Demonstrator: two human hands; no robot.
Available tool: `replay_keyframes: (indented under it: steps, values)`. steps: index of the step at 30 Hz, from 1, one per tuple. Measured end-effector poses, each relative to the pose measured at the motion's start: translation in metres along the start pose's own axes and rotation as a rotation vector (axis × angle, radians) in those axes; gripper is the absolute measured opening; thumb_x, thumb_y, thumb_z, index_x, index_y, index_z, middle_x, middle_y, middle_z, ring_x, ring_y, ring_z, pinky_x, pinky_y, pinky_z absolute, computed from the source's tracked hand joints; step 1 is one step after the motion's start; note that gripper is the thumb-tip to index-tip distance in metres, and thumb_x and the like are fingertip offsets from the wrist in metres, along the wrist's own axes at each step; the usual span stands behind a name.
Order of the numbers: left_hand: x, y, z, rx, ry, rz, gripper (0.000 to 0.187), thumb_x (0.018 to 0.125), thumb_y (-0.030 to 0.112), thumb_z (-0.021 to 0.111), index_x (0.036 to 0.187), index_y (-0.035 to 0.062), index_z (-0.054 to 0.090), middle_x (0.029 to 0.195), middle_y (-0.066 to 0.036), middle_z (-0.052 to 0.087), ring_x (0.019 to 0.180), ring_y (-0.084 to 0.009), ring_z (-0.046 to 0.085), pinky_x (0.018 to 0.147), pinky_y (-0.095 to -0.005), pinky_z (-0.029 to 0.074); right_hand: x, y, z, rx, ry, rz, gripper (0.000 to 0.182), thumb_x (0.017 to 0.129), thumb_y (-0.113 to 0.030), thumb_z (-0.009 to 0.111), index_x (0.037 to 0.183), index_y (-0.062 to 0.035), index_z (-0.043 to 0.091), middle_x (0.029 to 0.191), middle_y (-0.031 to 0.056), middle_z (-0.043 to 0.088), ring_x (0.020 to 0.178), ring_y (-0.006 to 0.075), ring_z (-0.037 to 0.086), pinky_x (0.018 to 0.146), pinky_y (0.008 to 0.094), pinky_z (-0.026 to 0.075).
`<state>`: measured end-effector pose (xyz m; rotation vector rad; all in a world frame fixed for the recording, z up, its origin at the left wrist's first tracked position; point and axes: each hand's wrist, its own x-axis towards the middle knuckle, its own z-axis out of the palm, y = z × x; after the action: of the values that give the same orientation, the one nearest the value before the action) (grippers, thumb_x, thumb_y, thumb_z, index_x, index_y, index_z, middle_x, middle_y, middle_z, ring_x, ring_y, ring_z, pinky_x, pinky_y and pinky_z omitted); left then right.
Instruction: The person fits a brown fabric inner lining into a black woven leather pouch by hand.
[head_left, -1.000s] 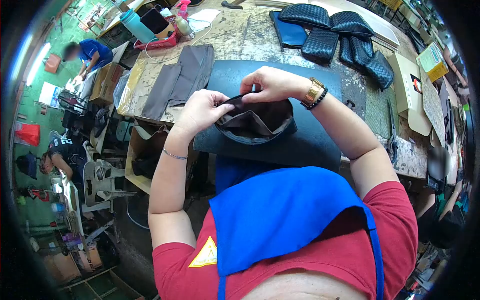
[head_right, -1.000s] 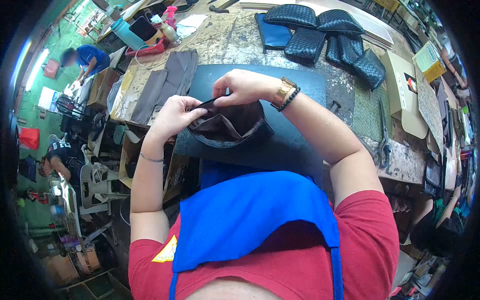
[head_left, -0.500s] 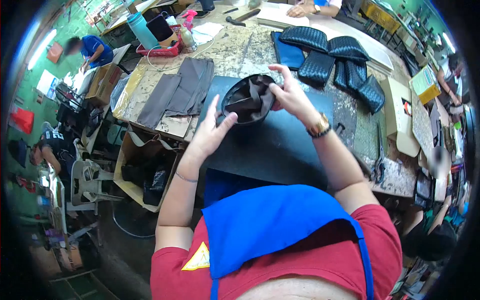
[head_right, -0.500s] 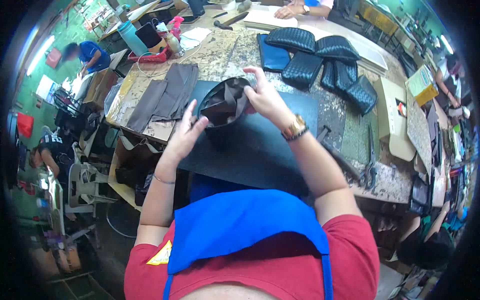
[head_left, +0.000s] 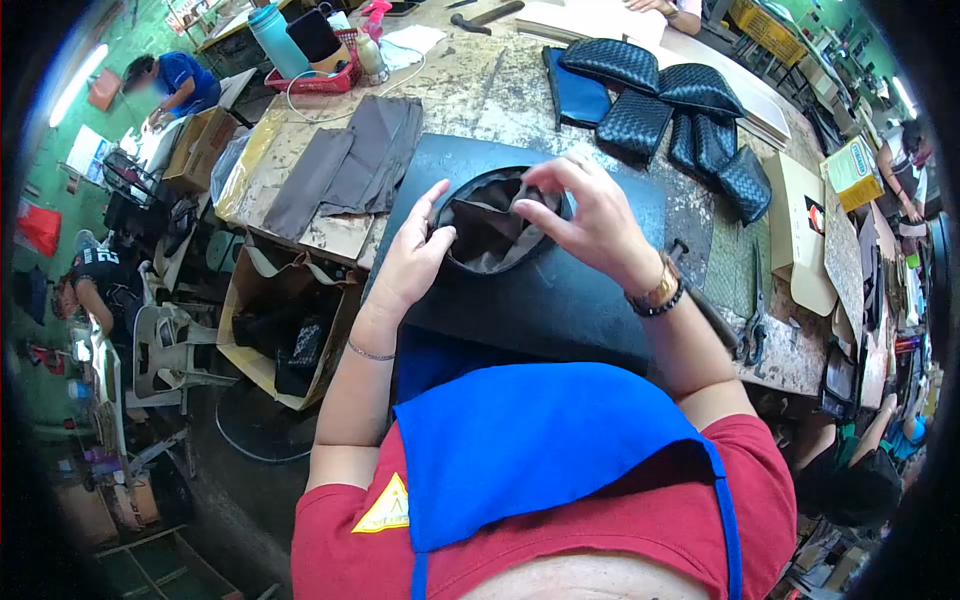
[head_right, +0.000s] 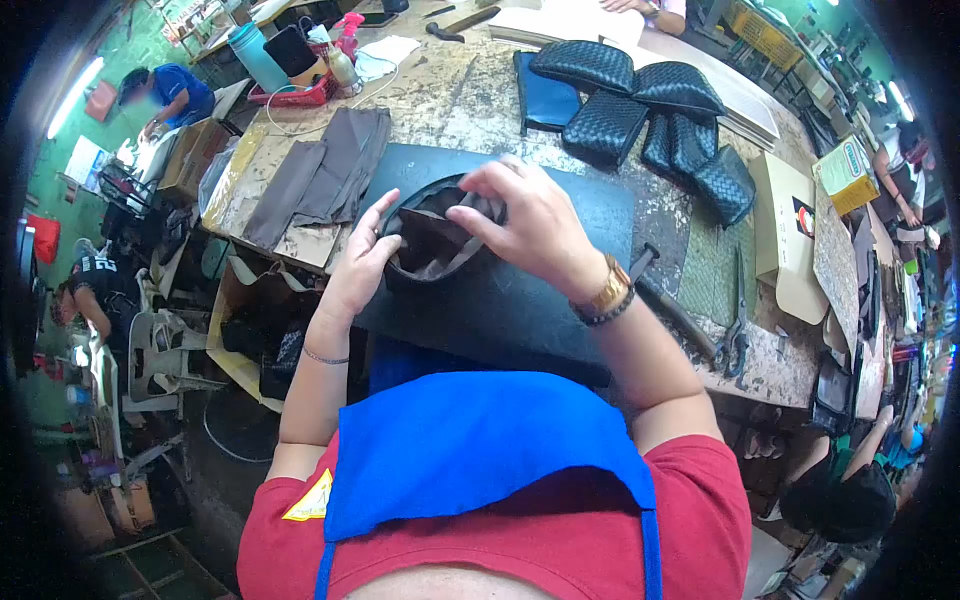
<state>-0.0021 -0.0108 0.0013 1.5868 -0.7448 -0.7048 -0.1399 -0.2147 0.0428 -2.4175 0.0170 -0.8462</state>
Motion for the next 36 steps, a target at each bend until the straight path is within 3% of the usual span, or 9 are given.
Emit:
replay_keyframes:
  steps: [1, 4, 7, 11, 16, 19, 36]
  values:
    - [-0.003, 0.002, 0.002, -0.006, 0.002, 0.011, 0.060, 0.092, -0.001, 0.049, 0.150, -0.0003, 0.033, 0.143, -0.012, 0.046, 0.122, -0.0134, 0.051, 0.104, -0.0274, 0.040, 0.008, 0.003, 0.003, -0.020, 0.008, -0.123, 0.033, 0.083, -0.035, 0.075, 0.099, -0.0080, 0.067, 0.080, 0.0078, 0.063, 0.080, 0.0260, 0.062, 0.073, 0.0378, 0.050]
    - [-0.005, 0.002, 0.004, -0.017, 0.019, 0.047, 0.057, 0.093, 0.000, 0.049, 0.148, -0.0022, 0.036, 0.136, -0.013, 0.052, 0.117, -0.0133, 0.053, 0.101, -0.0268, 0.042, 0.021, 0.007, 0.022, -0.040, -0.153, -0.210, 0.036, 0.082, -0.039, 0.074, 0.102, -0.0085, 0.069, 0.084, 0.0086, 0.068, 0.084, 0.0277, 0.066, 0.076, 0.0388, 0.052]
    - [-0.005, -0.008, 0.000, -0.032, 0.040, 0.025, 0.053, 0.093, 0.001, 0.050, 0.144, -0.0043, 0.042, 0.126, -0.012, 0.060, 0.111, -0.0133, 0.056, 0.097, -0.0256, 0.044, 0.028, 0.005, 0.032, 0.029, -0.398, -0.089, 0.033, 0.083, -0.038, 0.072, 0.099, -0.0094, 0.071, 0.084, 0.0115, 0.071, 0.081, 0.0303, 0.069, 0.074, 0.0399, 0.053]
    - [-0.009, -0.004, -0.002, -0.042, 0.045, -0.042, 0.046, 0.094, 0.003, 0.048, 0.139, -0.0048, 0.050, 0.123, -0.010, 0.063, 0.109, -0.0125, 0.058, 0.099, -0.0252, 0.043, 0.027, 0.005, 0.036, 0.015, -0.329, -0.035, 0.022, 0.086, -0.031, 0.069, 0.091, -0.0104, 0.074, 0.076, 0.0152, 0.069, 0.072, 0.0334, 0.068, 0.068, 0.0410, 0.053]
    - [-0.008, -0.008, -0.004, -0.055, 0.025, 0.005, 0.045, 0.094, 0.006, 0.045, 0.137, -0.0063, 0.052, 0.123, -0.010, 0.063, 0.108, -0.0122, 0.058, 0.099, -0.0257, 0.043, 0.023, 0.007, 0.027, 0.076, -0.404, -0.003, 0.022, 0.090, -0.032, 0.068, 0.090, -0.0114, 0.075, 0.073, 0.0118, 0.069, 0.065, 0.0287, 0.066, 0.062, 0.0357, 0.051]
    - [-0.011, -0.001, 0.000, -0.119, 0.003, -0.014, 0.046, 0.094, 0.006, 0.045, 0.137, -0.0063, 0.052, 0.123, -0.010, 0.063, 0.110, -0.0128, 0.058, 0.100, -0.0256, 0.042, 0.025, 0.004, 0.027, 0.011, -0.434, 0.079, 0.025, 0.089, -0.035, 0.066, 0.088, -0.0117, 0.075, 0.074, 0.0138, 0.069, 0.072, 0.0324, 0.068, 0.067, 0.0417, 0.053]
    - [-0.011, -0.008, 0.003, -0.173, -0.022, -0.008, 0.045, 0.094, 0.003, 0.044, 0.137, -0.0068, 0.052, 0.123, -0.008, 0.062, 0.109, -0.0113, 0.057, 0.098, -0.0244, 0.042, 0.033, 0.010, 0.044, -0.112, -0.417, 0.030, 0.024, 0.087, -0.034, 0.067, 0.089, -0.0127, 0.076, 0.075, 0.0129, 0.070, 0.072, 0.0324, 0.068, 0.068, 0.0407, 0.054]
